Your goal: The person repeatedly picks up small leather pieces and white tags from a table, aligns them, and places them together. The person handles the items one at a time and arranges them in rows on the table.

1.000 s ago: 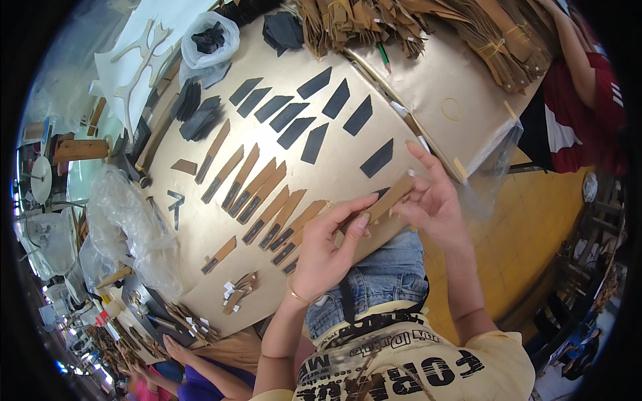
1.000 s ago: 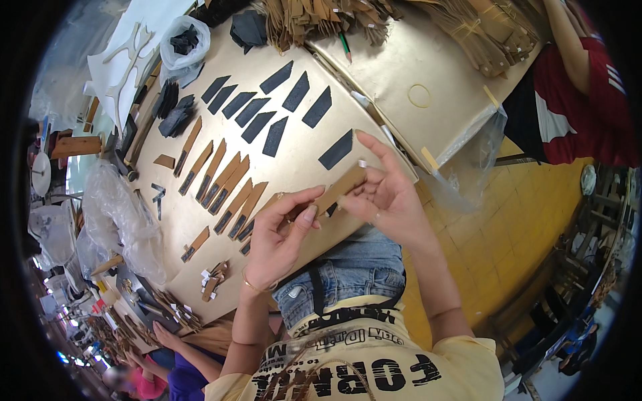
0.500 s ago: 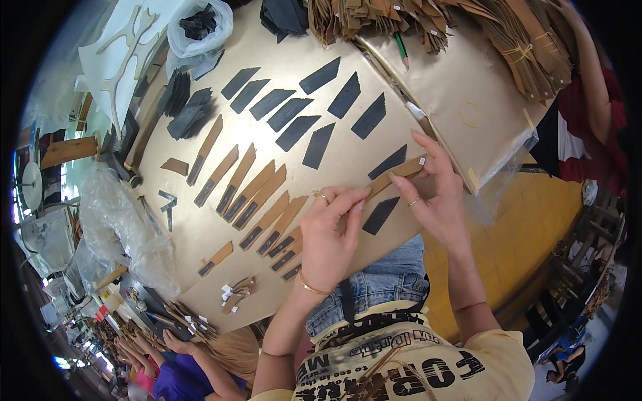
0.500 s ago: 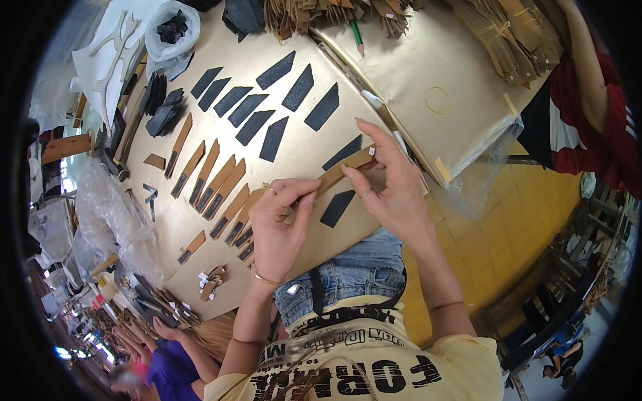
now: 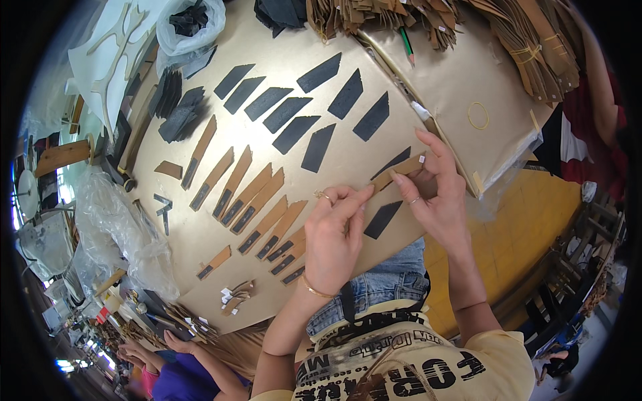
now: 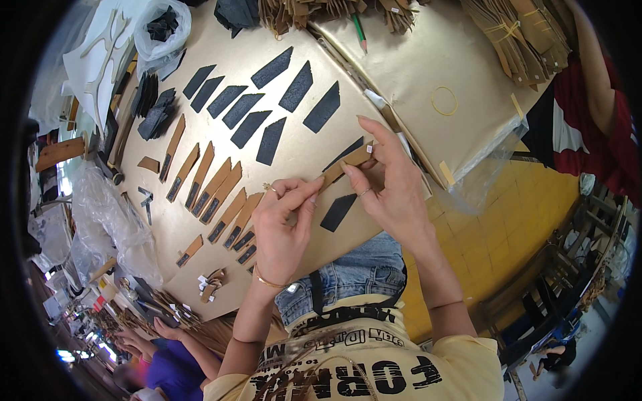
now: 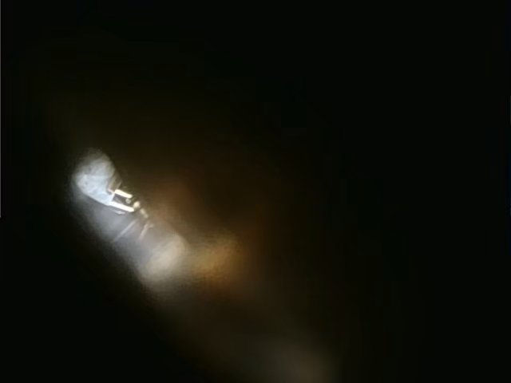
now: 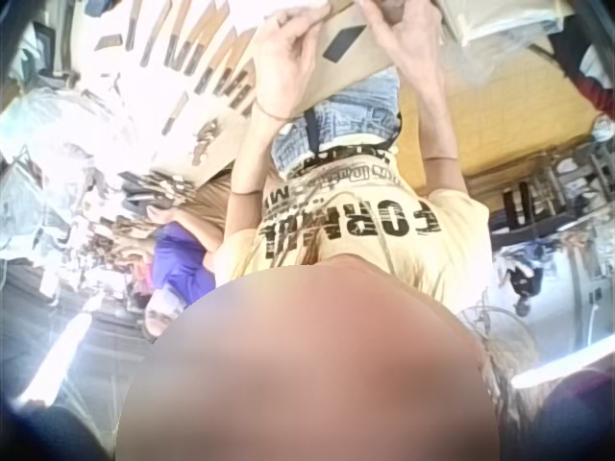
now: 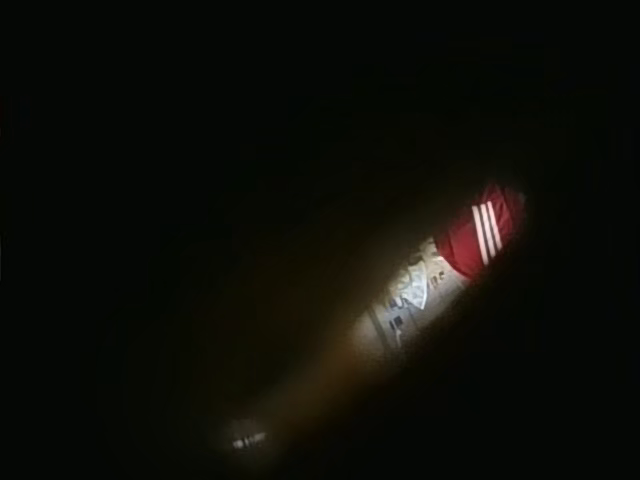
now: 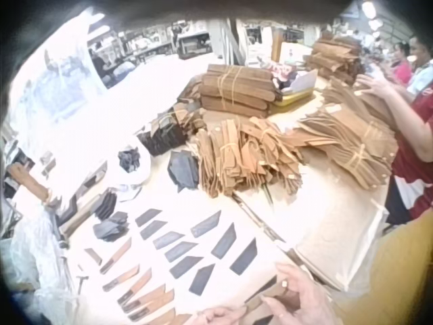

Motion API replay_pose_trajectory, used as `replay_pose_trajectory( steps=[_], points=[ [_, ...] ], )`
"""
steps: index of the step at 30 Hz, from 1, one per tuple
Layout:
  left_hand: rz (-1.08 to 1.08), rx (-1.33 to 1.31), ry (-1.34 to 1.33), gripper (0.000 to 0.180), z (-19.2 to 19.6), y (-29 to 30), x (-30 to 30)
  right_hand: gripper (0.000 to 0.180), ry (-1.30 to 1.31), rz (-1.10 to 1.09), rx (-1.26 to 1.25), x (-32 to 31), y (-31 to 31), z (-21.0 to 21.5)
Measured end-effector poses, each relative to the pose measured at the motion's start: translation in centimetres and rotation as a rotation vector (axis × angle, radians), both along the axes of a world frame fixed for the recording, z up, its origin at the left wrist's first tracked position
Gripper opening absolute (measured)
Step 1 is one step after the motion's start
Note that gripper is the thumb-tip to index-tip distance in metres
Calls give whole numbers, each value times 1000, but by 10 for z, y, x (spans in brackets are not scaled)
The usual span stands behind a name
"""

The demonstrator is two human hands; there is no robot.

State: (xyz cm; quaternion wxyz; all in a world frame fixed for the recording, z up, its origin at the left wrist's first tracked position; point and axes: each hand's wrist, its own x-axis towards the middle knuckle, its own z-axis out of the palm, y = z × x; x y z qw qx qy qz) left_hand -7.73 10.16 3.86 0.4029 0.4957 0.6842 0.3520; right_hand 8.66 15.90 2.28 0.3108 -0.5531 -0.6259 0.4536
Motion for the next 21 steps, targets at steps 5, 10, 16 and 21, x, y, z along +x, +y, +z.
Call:
replay_pose_trajectory(
  steps=[5,10,16,21],
  points=[
    [-17,10,13,27,-2,0,1,64,-52,19,59,0,0,-2],
    [-63,8,53,31,-2,-2,1,63,-57,22,63,1,0,-4],
    [-99,26,56,40,-5,-3,1,63,-77,30,62,3,0,-6],
    [-94,36,80,37,-5,-3,2,63,-78,18,81,2,-1,-7]
  ],
)
